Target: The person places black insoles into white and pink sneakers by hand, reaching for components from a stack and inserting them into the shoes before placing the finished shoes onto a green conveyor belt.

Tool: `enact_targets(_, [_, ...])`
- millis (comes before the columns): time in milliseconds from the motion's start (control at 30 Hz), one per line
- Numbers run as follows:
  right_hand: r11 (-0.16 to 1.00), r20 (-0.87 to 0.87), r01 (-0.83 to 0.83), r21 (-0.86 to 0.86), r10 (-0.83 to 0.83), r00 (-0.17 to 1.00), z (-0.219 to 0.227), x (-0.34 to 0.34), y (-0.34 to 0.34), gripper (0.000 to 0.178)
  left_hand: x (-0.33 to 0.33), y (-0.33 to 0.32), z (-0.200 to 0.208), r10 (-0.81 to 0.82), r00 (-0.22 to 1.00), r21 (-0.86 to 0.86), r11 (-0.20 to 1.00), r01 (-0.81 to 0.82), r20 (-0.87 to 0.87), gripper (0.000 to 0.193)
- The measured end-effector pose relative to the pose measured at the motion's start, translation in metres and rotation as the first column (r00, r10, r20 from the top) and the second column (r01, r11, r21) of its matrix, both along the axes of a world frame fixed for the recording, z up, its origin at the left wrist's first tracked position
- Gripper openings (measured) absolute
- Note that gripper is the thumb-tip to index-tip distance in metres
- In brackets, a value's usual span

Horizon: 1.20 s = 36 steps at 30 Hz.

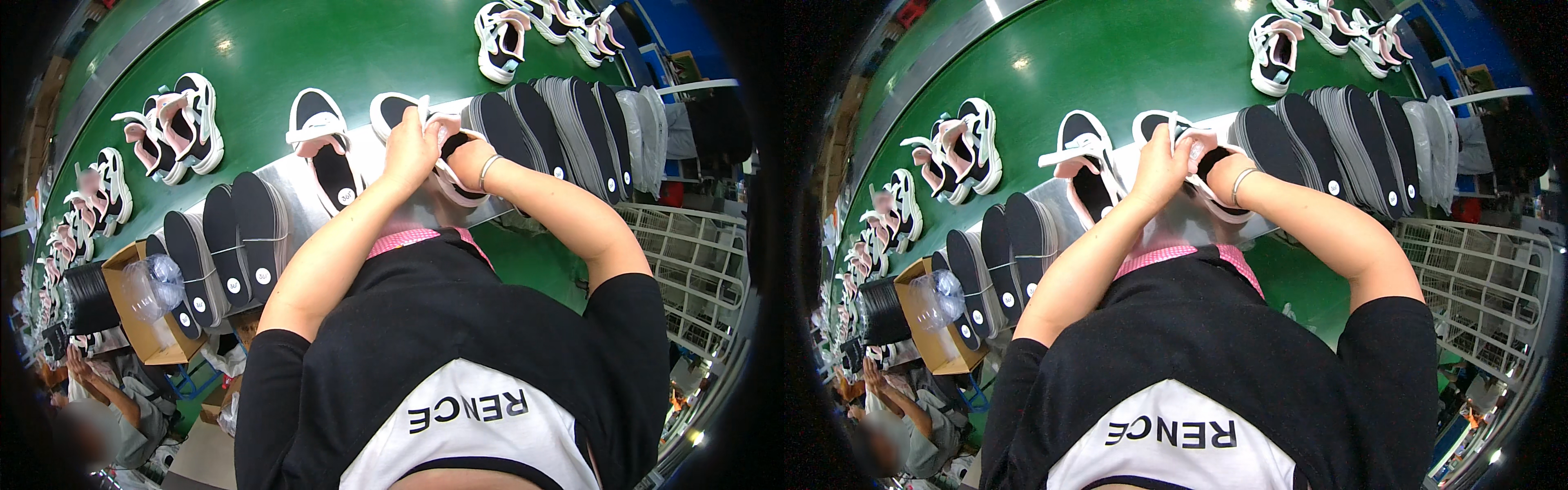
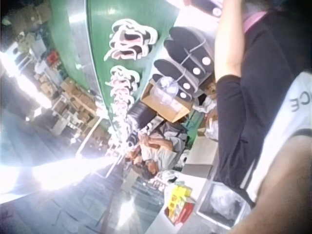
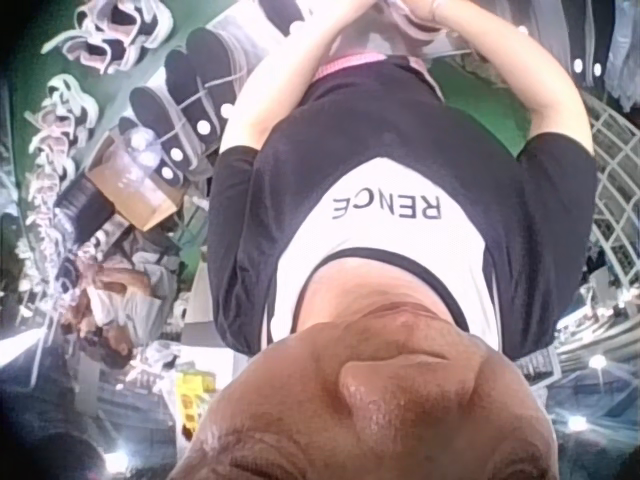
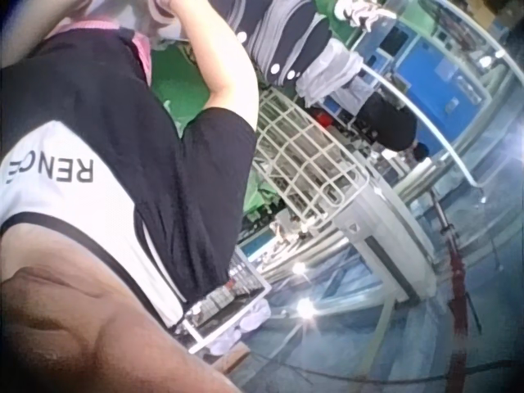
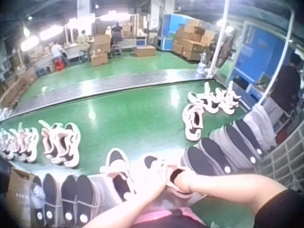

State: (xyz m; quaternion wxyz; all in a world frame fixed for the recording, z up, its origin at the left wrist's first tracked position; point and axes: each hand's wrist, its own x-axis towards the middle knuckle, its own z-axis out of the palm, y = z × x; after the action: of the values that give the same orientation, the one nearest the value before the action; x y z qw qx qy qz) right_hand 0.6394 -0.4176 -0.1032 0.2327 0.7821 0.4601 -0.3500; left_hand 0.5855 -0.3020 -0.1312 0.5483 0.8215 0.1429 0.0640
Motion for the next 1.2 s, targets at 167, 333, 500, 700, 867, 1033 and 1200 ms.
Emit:
enact_targets(167, [0.988,-0.187,0.155,-0.02,-0.156,0.97,0.044,-0.008,-0.014,0.024,-0.002,-0.004,-0.001,0.057,0.998,0.078,0.995,-0.059,0.033,0.023])
enact_targets(333, [0.981,-0.213,0.191,-0.018,-0.19,0.958,0.018,-0.01,-0.034,0.025,0.001,-0.009,0.011,0.048,0.998,0.069,0.997,-0.045,-0.031,0.022])
enact_targets(500, [0.894,-0.269,0.298,0.335,-0.213,0.939,0.035,-0.008,-0.044,0.026,-0.014,-0.01,0.011,0.097,0.995,-0.064,0.993,-0.096,0.014,0.021])
enact_targets(700, [0.456,-0.397,0.522,0.721,-0.346,0.85,0.083,-0.009,-0.056,0.021,-0.04,-0.01,0.012,0.125,0.992,-0.094,0.988,-0.122,0.023,0.02])
enact_targets(867, [0.921,0.041,0.173,0.349,-0.199,0.979,0.04,-0.044,-0.053,0.019,-0.028,-0.019,0.015,0.082,0.996,-0.164,0.983,-0.079,0.015,0.021])
enact_targets(1033, [0.938,-0.24,0.316,0.141,-0.277,0.93,0.001,-0.023,-0.055,0.02,-0.013,-0.023,0.003,0.084,0.996,-0.238,0.968,-0.077,0.019,0.021])
enact_targets(1200, [0.899,-0.273,0.356,0.257,-0.286,0.919,0.0,-0.027,-0.064,0.021,-0.015,-0.026,0.006,0.106,0.992,-0.186,0.976,-0.117,-0.067,0.02])
